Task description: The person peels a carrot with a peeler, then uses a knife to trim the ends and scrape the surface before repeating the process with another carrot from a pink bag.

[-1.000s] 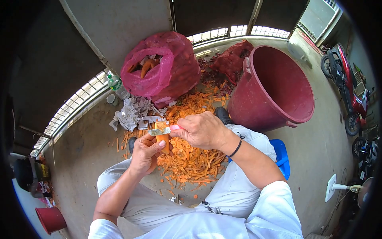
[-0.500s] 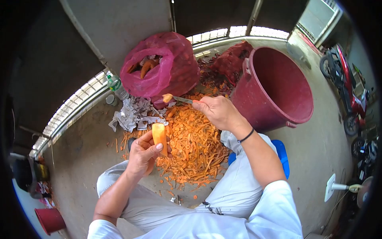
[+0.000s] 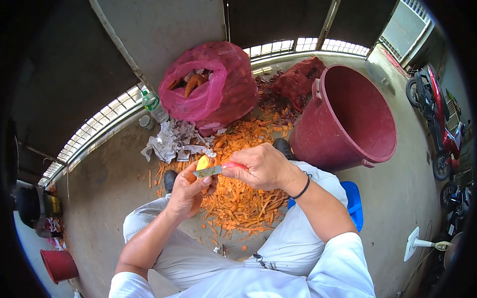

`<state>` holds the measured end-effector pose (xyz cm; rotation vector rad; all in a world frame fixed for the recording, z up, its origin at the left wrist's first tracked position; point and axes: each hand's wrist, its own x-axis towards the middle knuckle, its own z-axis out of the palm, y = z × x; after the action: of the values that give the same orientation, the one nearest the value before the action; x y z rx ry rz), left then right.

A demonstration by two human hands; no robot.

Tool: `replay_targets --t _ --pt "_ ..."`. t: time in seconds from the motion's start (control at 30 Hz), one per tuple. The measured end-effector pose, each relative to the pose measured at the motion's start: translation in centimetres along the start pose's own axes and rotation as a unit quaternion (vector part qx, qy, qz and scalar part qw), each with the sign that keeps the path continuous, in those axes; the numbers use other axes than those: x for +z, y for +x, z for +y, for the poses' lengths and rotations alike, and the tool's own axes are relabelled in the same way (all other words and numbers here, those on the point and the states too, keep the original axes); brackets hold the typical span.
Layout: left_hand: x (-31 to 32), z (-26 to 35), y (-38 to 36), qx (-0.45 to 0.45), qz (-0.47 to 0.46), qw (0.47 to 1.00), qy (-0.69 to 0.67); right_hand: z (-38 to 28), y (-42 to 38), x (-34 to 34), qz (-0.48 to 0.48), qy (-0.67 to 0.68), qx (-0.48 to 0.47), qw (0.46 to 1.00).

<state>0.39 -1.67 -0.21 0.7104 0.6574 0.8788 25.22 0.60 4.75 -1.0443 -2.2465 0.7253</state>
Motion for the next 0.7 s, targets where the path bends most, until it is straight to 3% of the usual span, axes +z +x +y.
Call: replay_targets --t 0.7 --pt "0.98 -0.16 -0.33 0.037 0.044 0.998 -0.003 -0.73 -0.23 0.26 0.071 -0.056 -0.045 0.995"
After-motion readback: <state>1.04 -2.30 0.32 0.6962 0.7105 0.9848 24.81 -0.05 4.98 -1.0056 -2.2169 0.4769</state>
